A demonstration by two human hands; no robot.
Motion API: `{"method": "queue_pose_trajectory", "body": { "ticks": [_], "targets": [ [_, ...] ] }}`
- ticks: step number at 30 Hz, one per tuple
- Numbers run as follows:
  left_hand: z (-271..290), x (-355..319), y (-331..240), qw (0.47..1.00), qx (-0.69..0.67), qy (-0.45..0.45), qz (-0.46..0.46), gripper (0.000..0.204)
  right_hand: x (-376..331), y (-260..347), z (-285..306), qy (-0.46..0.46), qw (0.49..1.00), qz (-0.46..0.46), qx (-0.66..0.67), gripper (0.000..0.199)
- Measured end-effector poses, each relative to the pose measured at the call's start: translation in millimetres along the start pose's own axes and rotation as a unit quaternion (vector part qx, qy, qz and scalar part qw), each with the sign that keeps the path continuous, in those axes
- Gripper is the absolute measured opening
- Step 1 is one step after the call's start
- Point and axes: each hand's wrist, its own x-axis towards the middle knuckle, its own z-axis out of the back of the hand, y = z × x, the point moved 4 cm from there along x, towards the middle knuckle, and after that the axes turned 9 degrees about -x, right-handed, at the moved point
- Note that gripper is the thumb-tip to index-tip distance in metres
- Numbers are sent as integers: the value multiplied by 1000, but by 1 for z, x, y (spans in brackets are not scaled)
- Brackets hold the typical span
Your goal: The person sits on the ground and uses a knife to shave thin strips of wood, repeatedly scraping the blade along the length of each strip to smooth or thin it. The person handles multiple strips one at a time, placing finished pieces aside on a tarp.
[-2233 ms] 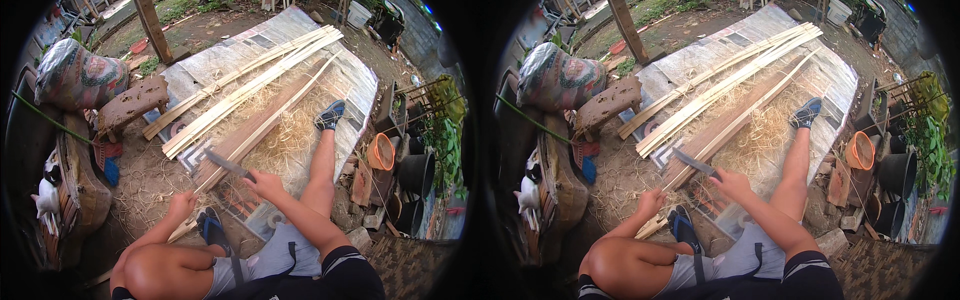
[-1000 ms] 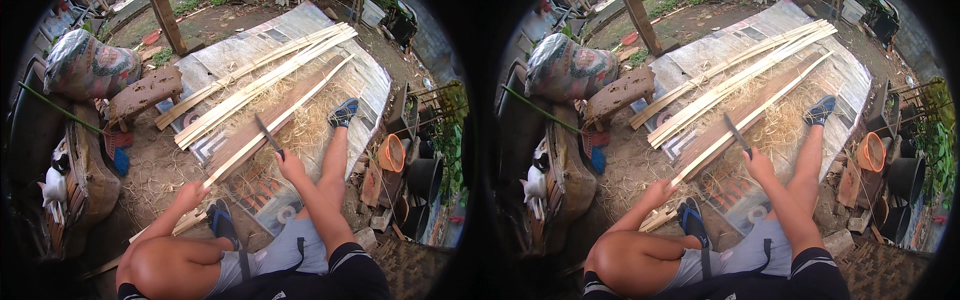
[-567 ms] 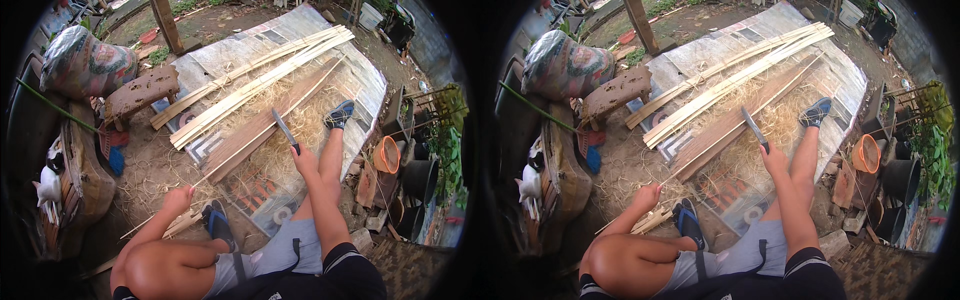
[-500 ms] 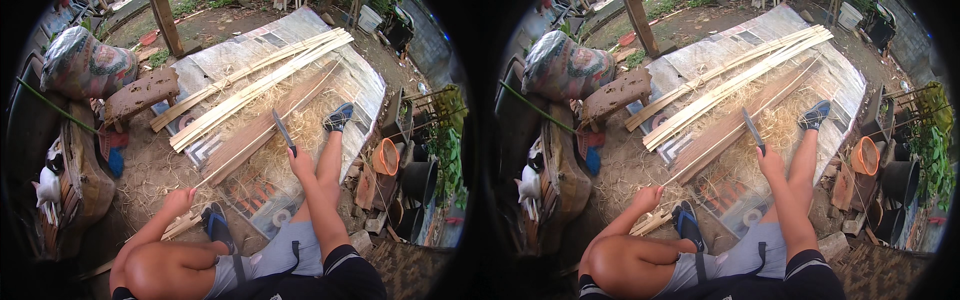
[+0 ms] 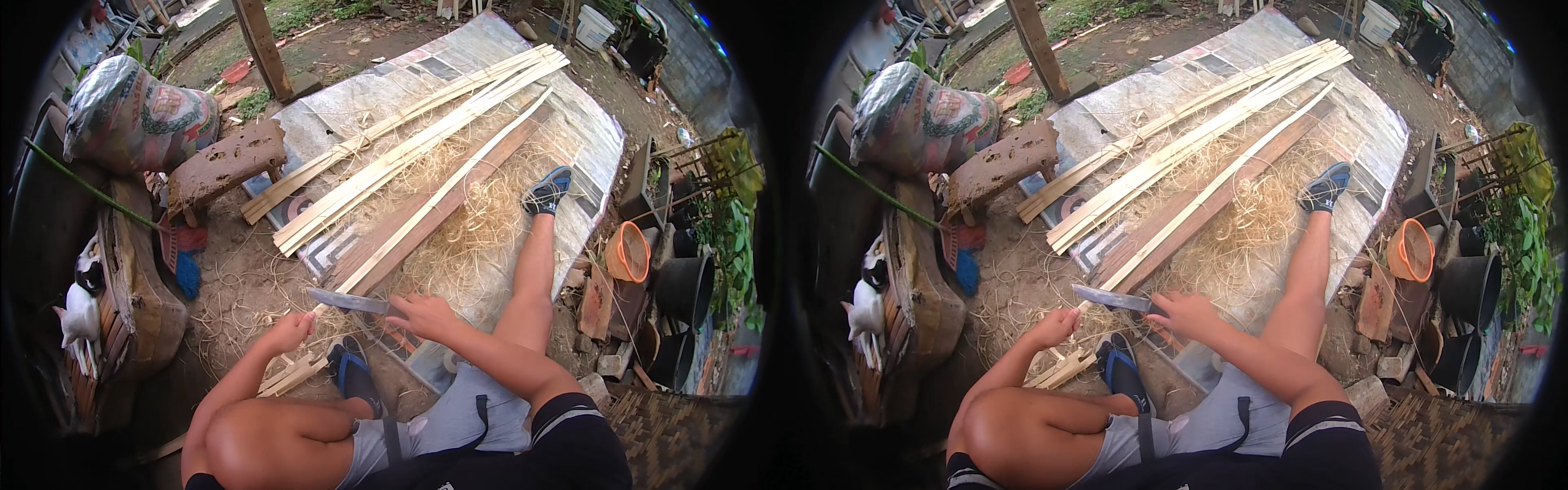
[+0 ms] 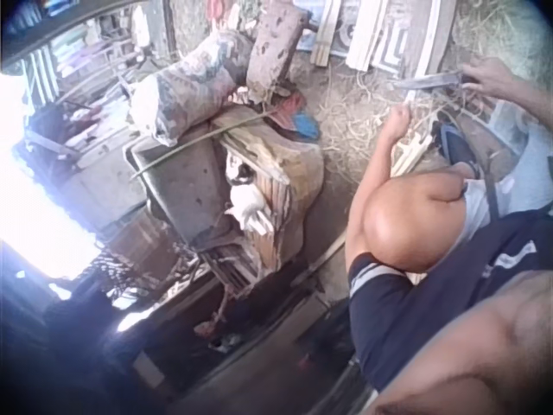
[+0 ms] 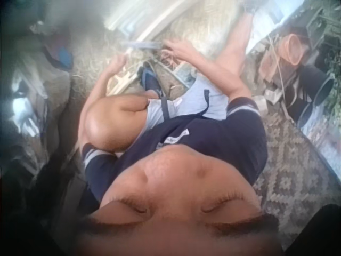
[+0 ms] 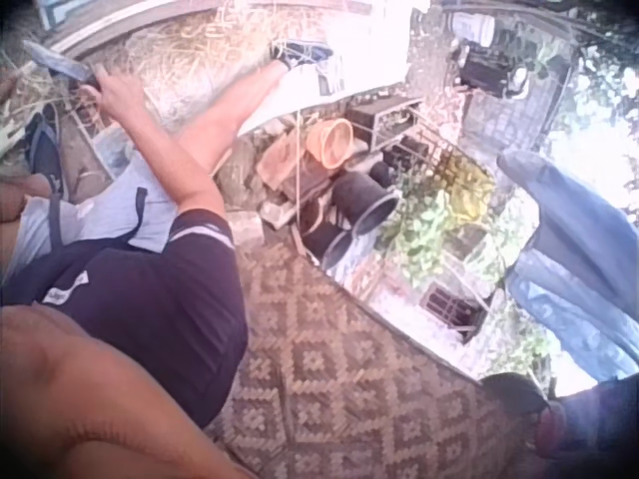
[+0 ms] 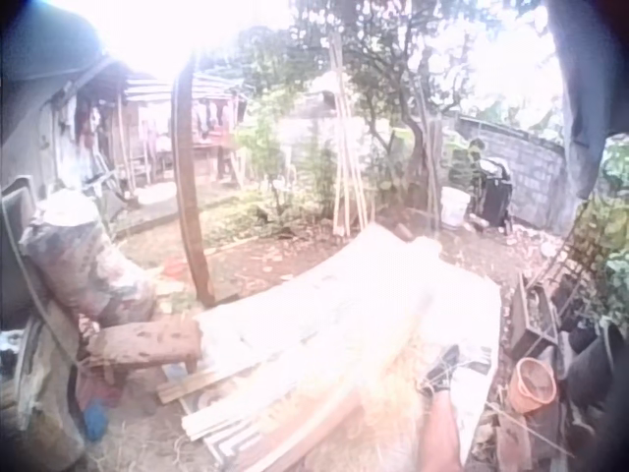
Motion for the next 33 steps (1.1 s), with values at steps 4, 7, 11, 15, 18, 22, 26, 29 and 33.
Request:
{"method": "queue_pose_trajectory", "body": {
  "ticks": [4, 7, 11, 15, 18, 22, 26, 29, 33],
  "targets": [
    [0, -17, 29, 999, -29, 20, 3, 51, 14, -105, 5, -2, 971, -235, 49, 49],
    [0, -11, 34, 997, -67, 28, 36, 52, 9, -56, 1, 29, 985, -159, 67, 48],
    [4, -7, 17, 991, -103, 52, 70, 52, -21, 13, -3, 1, 996, 85, -14, 50],
    [7, -13, 37, 991, -111, 45, 56, 52, 11, -89, -2, 48, 965, -247, 78, 51],
    [5, -21, 33, 983, -136, 63, 105, 52, -3, -37, 1, 42, 999, -9, 4, 52],
    [11, -27, 43, 963, -200, 119, 133, 51, 20, -128, 0, -23, 988, -149, 8, 53],
    [9, -23, 16, 979, -157, 89, 96, 46, 7, -72, -18, -4, 996, -86, 25, 50],
    [8, -26, 16, 961, -193, 155, 123, 39, 10, -68, -10, -21, 999, 37, -31, 50],
    [22, -34, 54, 960, -206, 122, 146, 36, 33, -187, 4, -22, 955, -296, -18, 49]
  ]
}}
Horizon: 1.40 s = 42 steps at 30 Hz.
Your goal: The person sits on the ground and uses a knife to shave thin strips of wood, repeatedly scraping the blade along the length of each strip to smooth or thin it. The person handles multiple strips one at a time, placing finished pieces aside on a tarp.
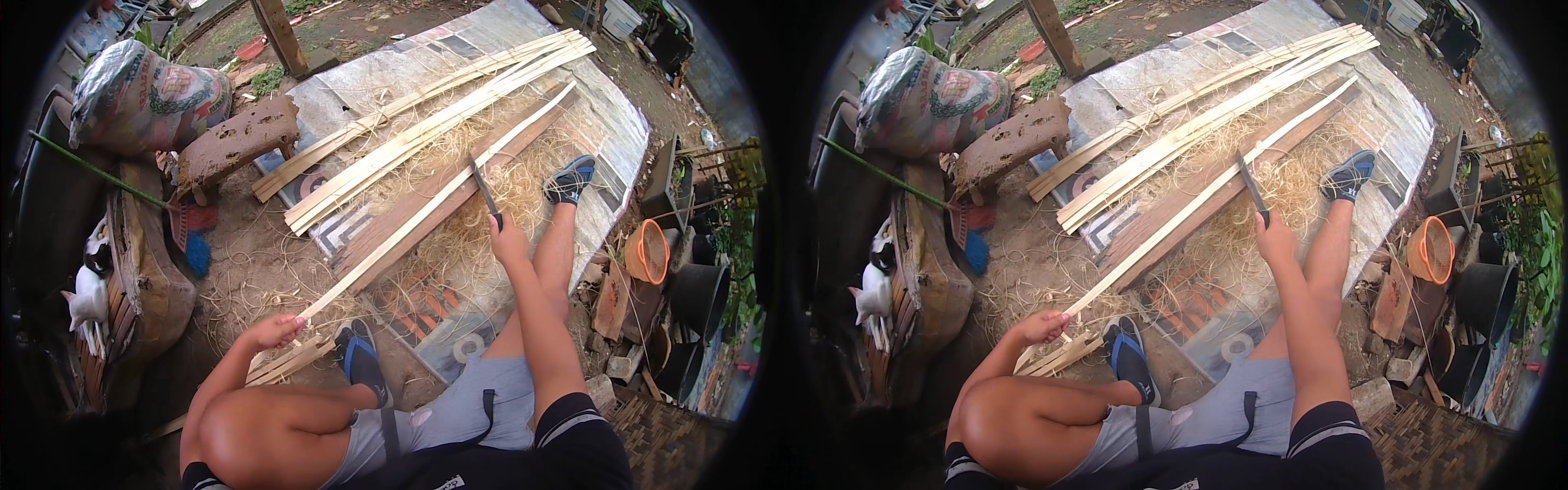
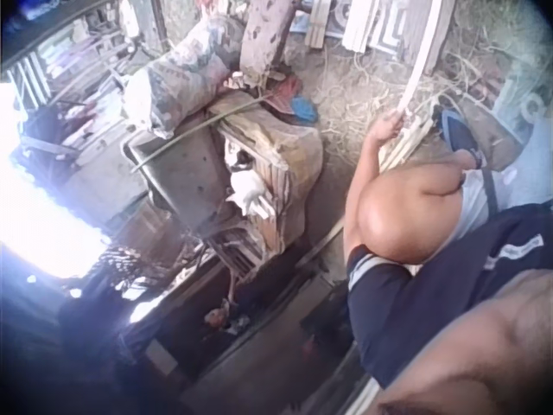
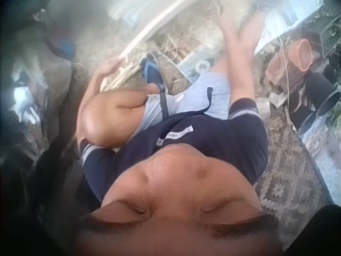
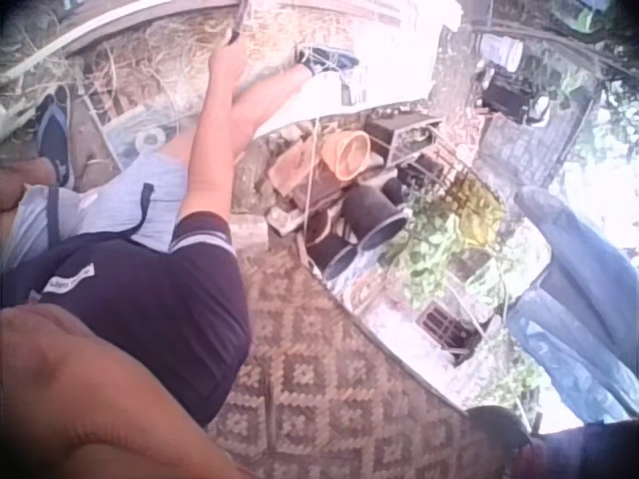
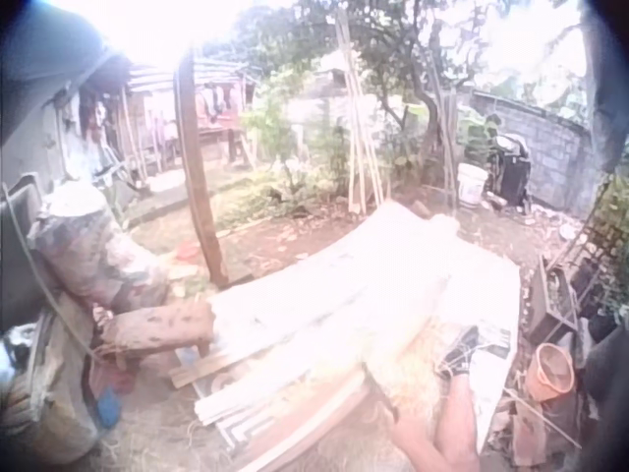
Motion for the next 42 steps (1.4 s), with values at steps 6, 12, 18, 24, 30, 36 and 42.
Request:
{"method": "queue_pose_trajectory", "body": {
  "ticks": [6, 12, 18, 24, 30, 36, 42],
  "targets": [
    [-21, 19, -40, 997, 25, 17, -68, 26, -28, 28, -29, 47, 995, -11, 90, 47],
    [19, 32, -28, 918, -169, -306, -188, 23, -32, 39, -32, 52, 992, -21, 117, 51],
    [-71, 36, -80, 870, 296, -250, -305, 36, -33, 31, -26, 46, 994, -20, 97, 50],
    [-86, 22, -77, 790, 408, -291, -354, 35, -125, 112, 6, 99, 955, 278, 43, 46],
    [-63, 14, -53, 806, 428, -267, -310, 36, -16, 15, 20, -6, 1000, 18, 17, 48],
    [-54, 38, -55, 985, 101, -84, -112, 46, -107, 120, 6, 129, 967, 213, 56, 48],
    [-40, 26, -27, 994, 45, -64, -82, 46, -91, 100, 10, 112, 976, 174, 61, 46]
  ]
}}
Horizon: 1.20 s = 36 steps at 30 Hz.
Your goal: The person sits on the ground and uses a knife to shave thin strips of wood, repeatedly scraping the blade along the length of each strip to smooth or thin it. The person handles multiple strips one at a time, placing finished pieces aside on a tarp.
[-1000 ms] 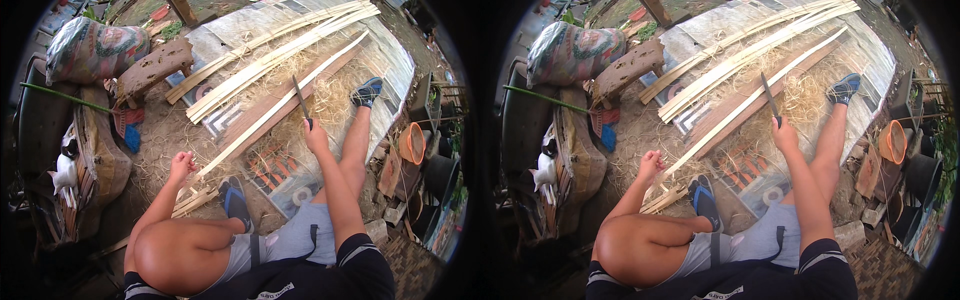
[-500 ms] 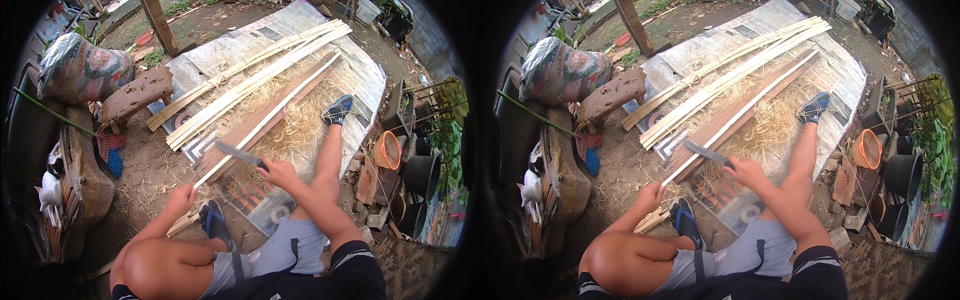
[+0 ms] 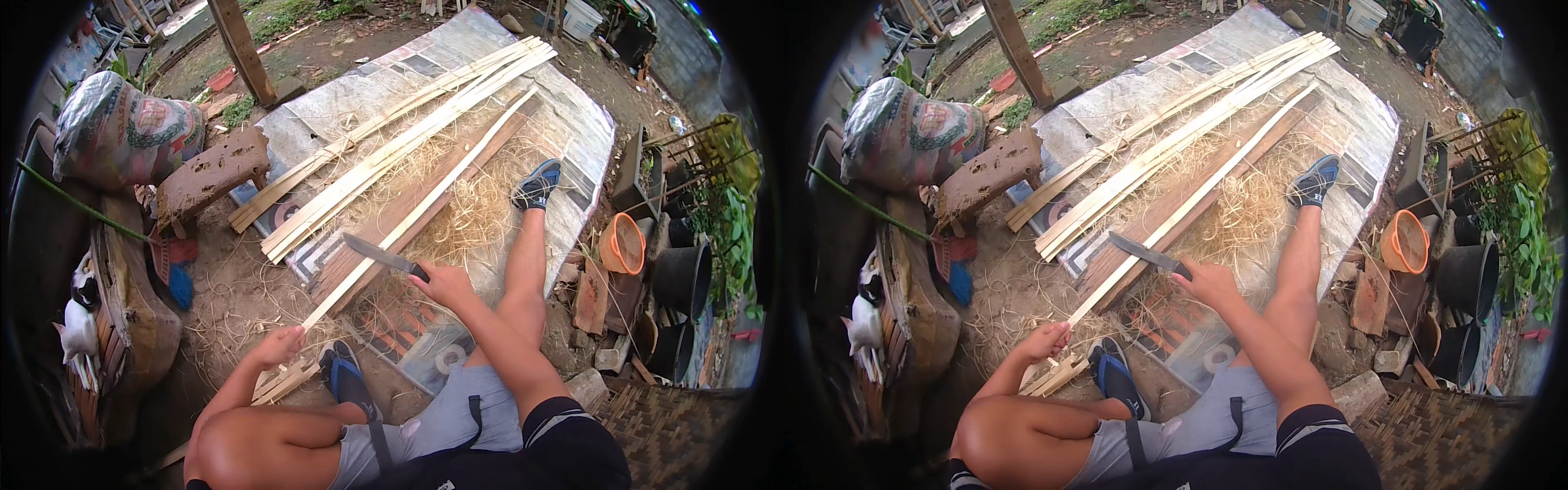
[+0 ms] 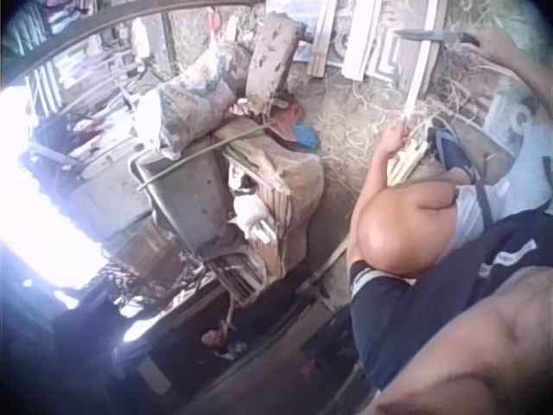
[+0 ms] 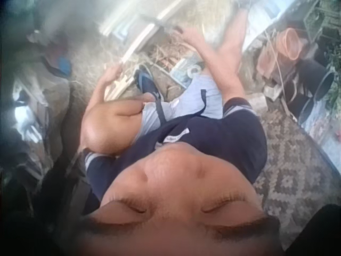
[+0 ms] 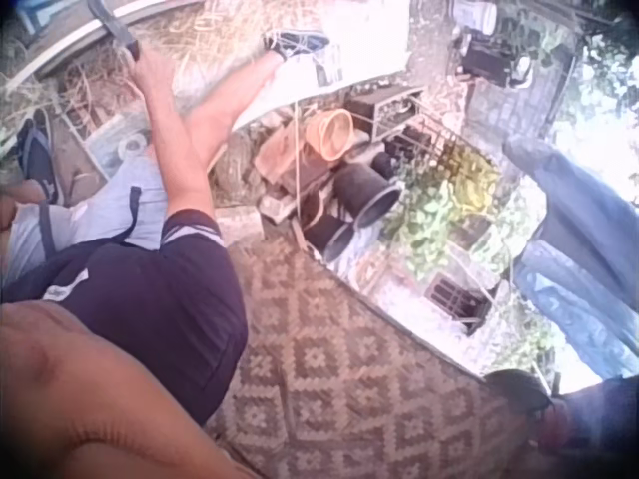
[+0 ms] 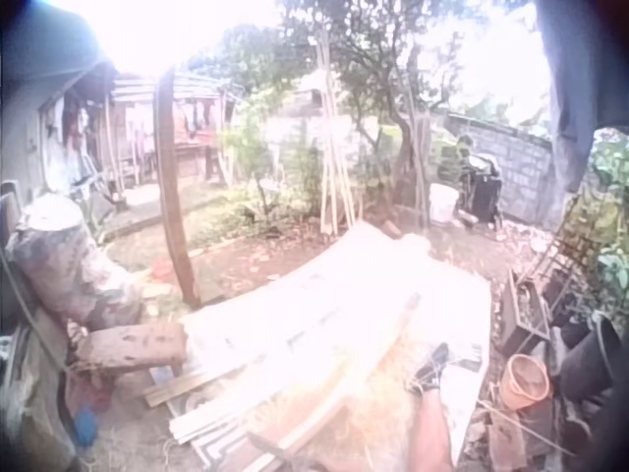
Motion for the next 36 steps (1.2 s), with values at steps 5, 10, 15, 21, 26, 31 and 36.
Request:
{"method": "queue_pose_trajectory", "body": {
  "ticks": [5, 10, 15, 21, 26, 31, 36],
  "targets": [
    [9, 8, -8, 1000, 28, -6, 3, 46, -28, 41, -12, -23, 990, 135, -36, 47],
    [0, 12, -12, 999, -3, 9, -34, 44, -6, -4, -12, -45, 996, -67, 24, 48],
    [6, 2, -3, 999, -1, 2, -33, 44, -23, 16, -3, -31, 993, 96, -65, 46],
    [1, 4, -14, 999, 36, -26, -20, 45, -34, 33, -10, -43, 987, 145, -60, 47],
    [2, 5, -7, 999, -22, 27, -10, 43, 16, -31, 6, -49, 997, -55, 2, 48],
    [7, 0, -12, 999, 45, 18, -6, 37, -26, 37, -5, -70, 961, 238, -120, 50],
    [19, -5, 7, 999, -17, 41, -13, 30, 29, -68, 19, -98, 989, -111, -16, 49]
  ]
}}
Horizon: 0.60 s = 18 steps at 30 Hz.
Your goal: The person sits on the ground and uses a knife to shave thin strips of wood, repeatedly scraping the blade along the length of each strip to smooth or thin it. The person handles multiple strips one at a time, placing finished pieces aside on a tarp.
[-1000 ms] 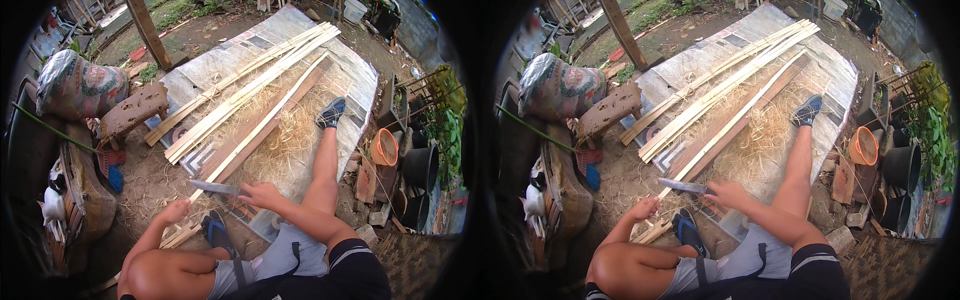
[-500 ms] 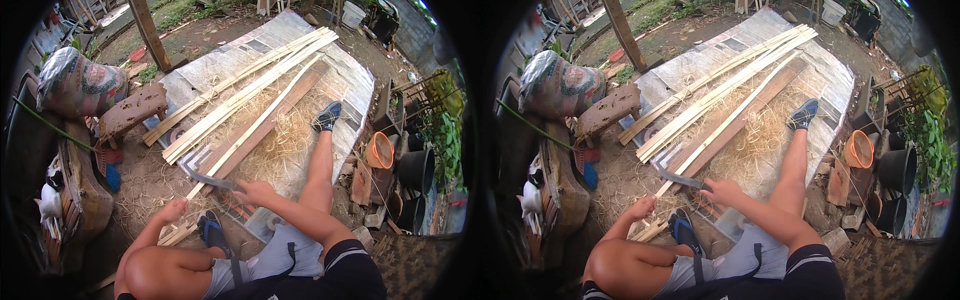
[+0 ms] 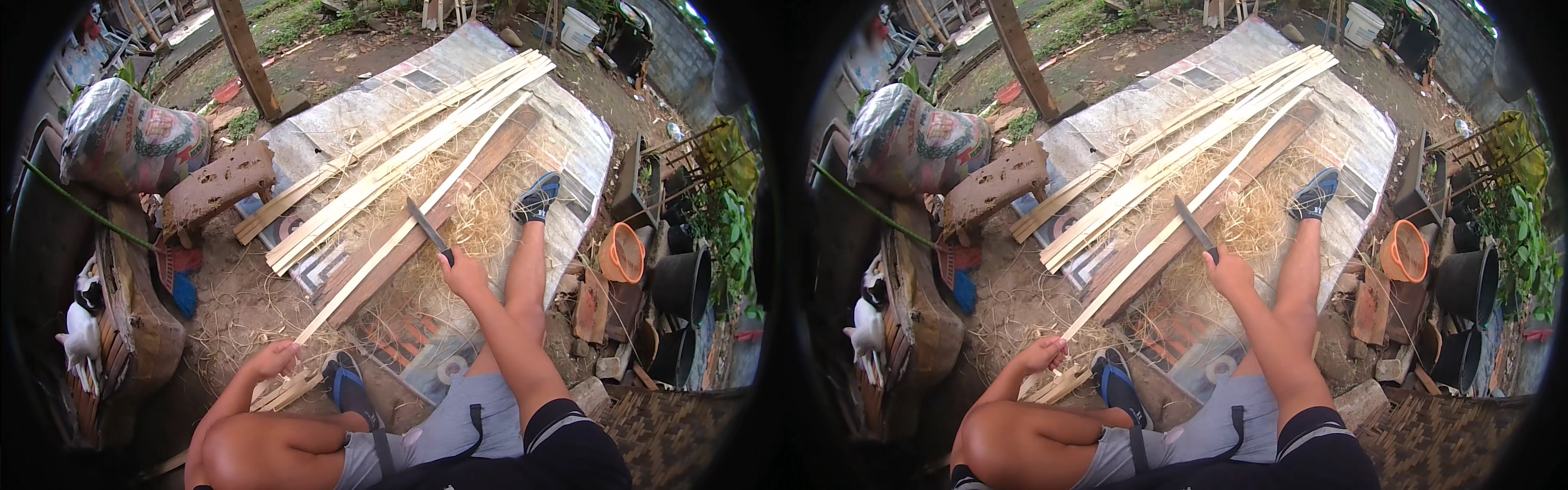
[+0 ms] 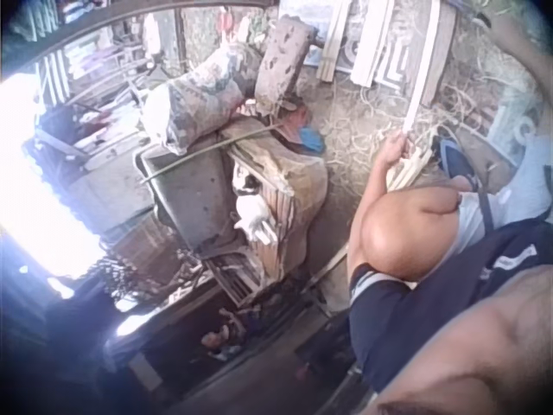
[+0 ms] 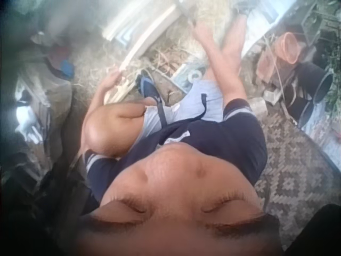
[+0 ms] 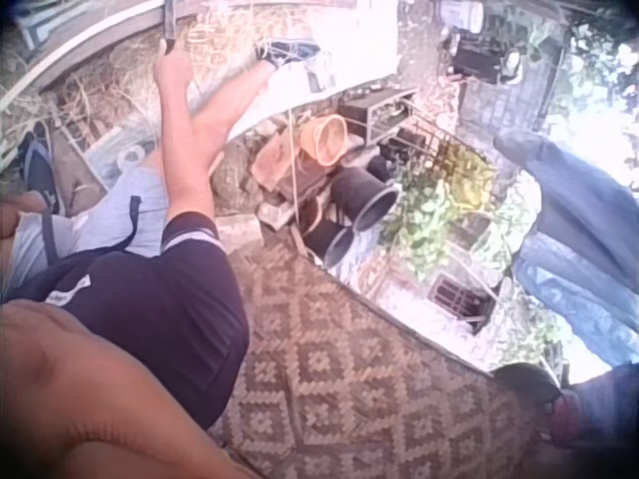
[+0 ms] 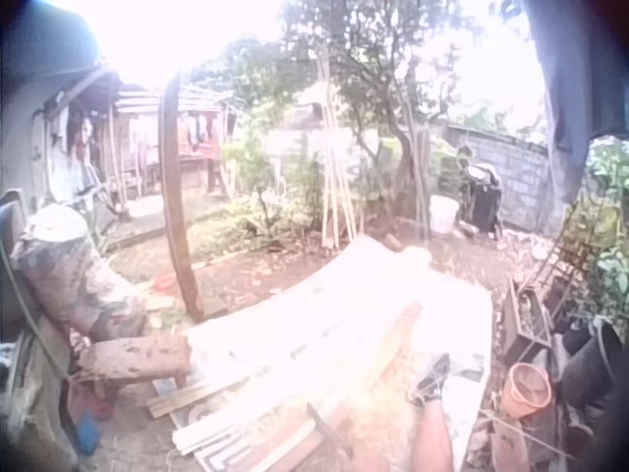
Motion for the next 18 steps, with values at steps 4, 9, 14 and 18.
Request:
{"method": "queue_pose_trajectory", "body": {
  "ticks": [4, 9, 14, 18],
  "targets": [
    [-3, 7, -9, 999, 26, -36, -16, 28, -51, 75, 0, 74, 973, 216, -31, 49],
    [40, -4, 14, 999, 23, 26, 27, 30, 15, -5, 5, -7, 999, -34, -15, 49],
    [-13, 12, -30, 922, 306, -148, -186, 33, 6, 20, -13, 42, 999, -17, 23, 49],
    [-52, 16, -58, 827, 465, -255, -186, 35, -102, 109, -32, 75, 959, 272, -1, 49]
  ]
}}
